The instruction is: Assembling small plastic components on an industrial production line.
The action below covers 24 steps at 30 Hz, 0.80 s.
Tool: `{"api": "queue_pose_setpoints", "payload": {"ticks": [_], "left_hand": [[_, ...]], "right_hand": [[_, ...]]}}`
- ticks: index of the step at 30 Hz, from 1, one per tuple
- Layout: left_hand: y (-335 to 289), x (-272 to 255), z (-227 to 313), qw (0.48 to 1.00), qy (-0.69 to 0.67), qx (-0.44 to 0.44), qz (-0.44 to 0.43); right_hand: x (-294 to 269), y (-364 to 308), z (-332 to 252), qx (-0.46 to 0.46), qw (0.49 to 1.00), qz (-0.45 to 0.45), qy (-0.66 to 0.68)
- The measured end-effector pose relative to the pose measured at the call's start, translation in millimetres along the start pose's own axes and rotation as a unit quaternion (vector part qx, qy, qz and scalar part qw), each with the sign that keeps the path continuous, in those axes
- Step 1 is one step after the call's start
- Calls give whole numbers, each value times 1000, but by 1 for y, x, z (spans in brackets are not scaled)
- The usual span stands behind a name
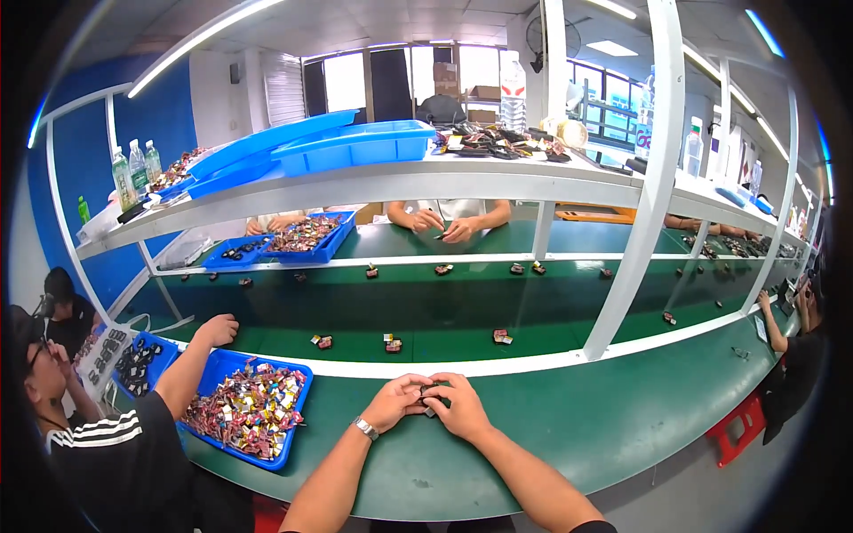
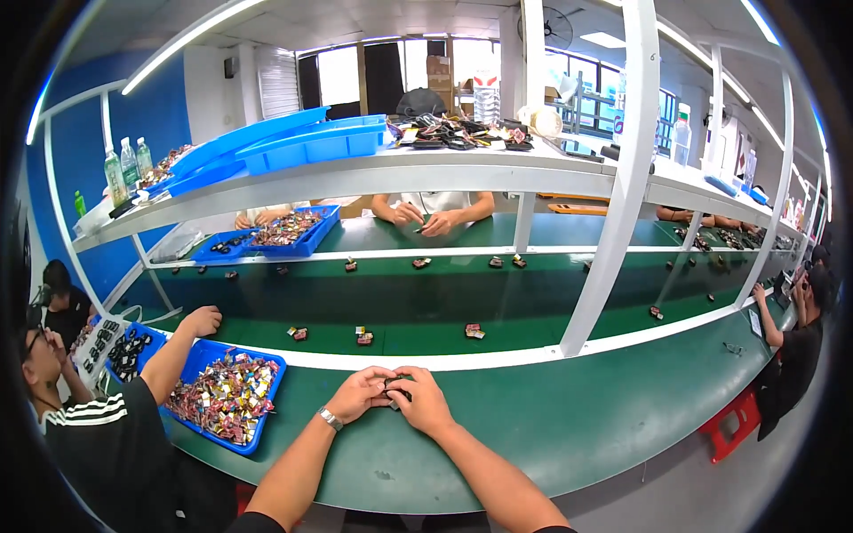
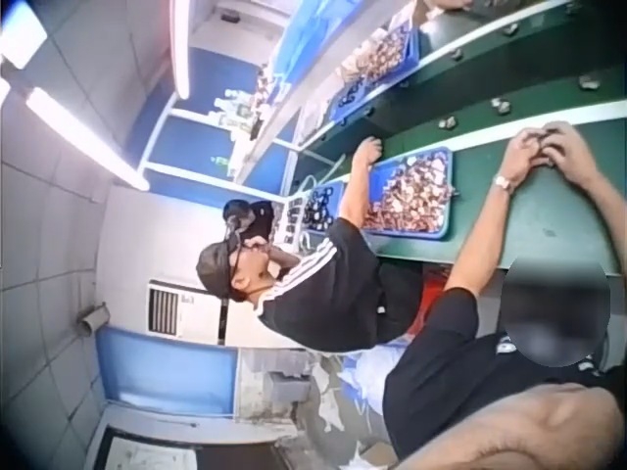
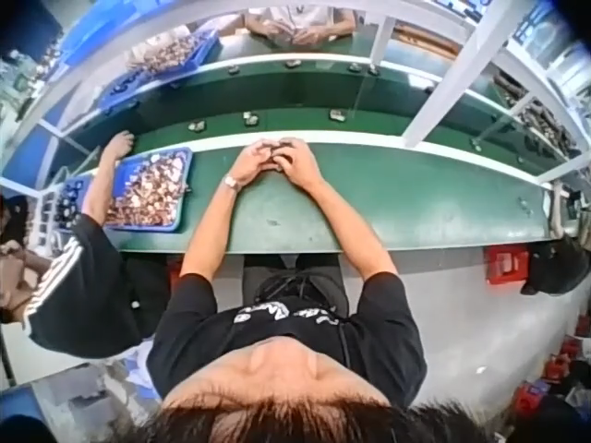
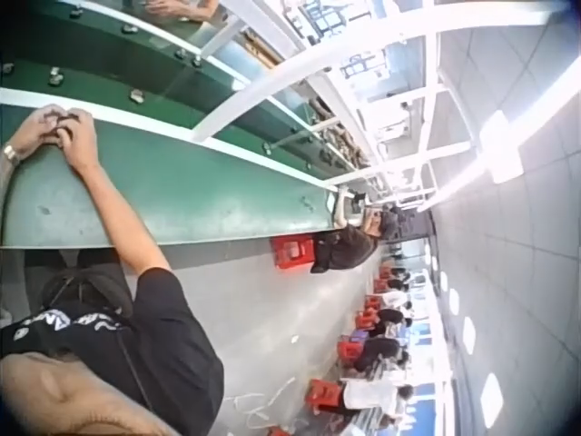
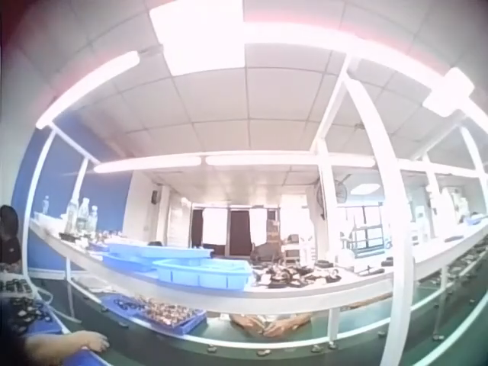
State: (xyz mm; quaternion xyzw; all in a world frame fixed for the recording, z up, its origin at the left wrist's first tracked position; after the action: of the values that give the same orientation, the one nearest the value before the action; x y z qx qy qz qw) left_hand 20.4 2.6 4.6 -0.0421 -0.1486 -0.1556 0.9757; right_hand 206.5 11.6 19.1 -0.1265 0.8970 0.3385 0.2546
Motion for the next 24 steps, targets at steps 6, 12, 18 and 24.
{"api": "queue_pose_setpoints", "payload": {"ticks": [6,12,18,24], "left_hand": [[1,0,-2,1000,8,-1,2],[-1,5,3,1000,9,1,4],[0,5,1,1000,7,0,4],[-1,4,-1,1000,17,8,20]], "right_hand": [[4,0,5,27,999,5,30],[7,-2,9,61,996,20,56],[7,-1,14,96,988,-5,124],[10,-2,4,81,994,19,74]]}}
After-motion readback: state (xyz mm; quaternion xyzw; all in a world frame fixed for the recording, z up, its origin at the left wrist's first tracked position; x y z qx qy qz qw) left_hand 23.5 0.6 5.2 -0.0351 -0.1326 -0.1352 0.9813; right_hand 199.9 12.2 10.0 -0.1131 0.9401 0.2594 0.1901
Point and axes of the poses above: each hand's wrist, its own y-axis towards the middle knuckle, its own x-axis out of the palm, z = x × y, the point moved 1 cm from there along y, towards the middle knuckle, and after that the axes turned 1 degree about x, right-handed, at the moved point
